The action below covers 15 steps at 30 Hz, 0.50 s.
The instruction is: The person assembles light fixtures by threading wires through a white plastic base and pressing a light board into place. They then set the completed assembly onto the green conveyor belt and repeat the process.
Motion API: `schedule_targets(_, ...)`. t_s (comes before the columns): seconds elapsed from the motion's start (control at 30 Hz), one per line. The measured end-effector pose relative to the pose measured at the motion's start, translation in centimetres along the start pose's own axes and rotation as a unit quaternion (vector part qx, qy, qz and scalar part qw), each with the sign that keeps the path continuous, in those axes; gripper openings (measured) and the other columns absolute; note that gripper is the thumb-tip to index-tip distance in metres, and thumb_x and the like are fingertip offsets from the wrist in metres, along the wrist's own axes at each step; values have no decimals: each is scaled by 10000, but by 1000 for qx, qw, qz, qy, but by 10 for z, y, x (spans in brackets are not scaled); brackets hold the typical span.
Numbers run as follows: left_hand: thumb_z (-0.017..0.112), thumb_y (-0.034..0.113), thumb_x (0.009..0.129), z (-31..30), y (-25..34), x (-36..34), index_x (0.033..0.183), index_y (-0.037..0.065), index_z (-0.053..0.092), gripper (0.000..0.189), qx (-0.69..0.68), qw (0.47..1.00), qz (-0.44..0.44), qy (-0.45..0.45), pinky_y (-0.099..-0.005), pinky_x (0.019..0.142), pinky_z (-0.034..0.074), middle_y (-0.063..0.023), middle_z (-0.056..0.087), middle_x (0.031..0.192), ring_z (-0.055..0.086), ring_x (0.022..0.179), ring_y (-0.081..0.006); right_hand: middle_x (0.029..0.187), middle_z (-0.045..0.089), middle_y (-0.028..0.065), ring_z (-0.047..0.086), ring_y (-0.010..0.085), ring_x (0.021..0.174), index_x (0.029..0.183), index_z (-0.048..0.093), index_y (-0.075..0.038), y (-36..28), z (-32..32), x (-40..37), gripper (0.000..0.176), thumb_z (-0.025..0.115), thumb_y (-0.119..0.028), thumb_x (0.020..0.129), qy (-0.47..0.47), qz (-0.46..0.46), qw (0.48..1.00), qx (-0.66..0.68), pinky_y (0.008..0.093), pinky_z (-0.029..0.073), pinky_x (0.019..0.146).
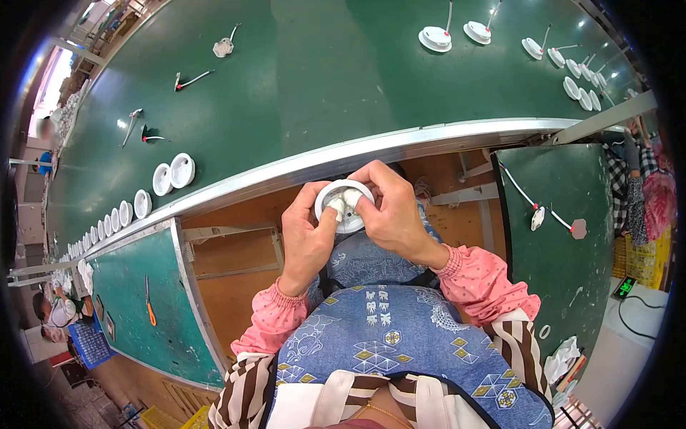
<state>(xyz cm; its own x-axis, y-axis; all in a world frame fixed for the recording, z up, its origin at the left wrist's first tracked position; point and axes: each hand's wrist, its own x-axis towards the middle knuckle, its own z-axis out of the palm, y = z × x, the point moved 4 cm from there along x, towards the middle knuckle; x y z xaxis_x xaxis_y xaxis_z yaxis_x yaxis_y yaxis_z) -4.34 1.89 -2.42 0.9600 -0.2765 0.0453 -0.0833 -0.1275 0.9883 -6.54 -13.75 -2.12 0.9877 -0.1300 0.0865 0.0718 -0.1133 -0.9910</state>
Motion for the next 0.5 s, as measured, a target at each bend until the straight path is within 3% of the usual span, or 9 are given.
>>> schedule_targets(0.1,617,-22,920,-1,24,1,1326,-18,556,411,82,991,99,41,-283,780,546,-79,599,1184,628,944,-137,952,688,83,675,102,854,1051,596,41,-10,-3,2,131,618,44,922,35,8,998,50,259,566,721)
schedule_targets(0.23,613,-3,940,12,16,-10,1330,-31,555,396,-53,996,25,71,-271,772,541,-79,625,1139,620,958,-121,961,695,85,681,104,879,1070,587,44,-7,4,-2,131,615,13,946,67,2,990,126,259,571,742)
schedule_targets(0.27,612,1,944,13,9,-12,1332,-34,552,395,-106,991,-4,76,-267,783,538,-77,630,1132,619,966,-118,957,696,84,681,107,868,1063,593,41,-7,6,-3,130,619,9,939,61,-4,991,118,267,567,735)
schedule_targets(0.5,587,6,963,8,11,-15,1288,-49,587,330,-22,999,36,15,-246,840,507,-69,648,1112,611,987,-107,875,688,86,656,144,755,991,625,17,-23,-6,-1,115,630,16,876,2,-72,995,-66,314,509,654)
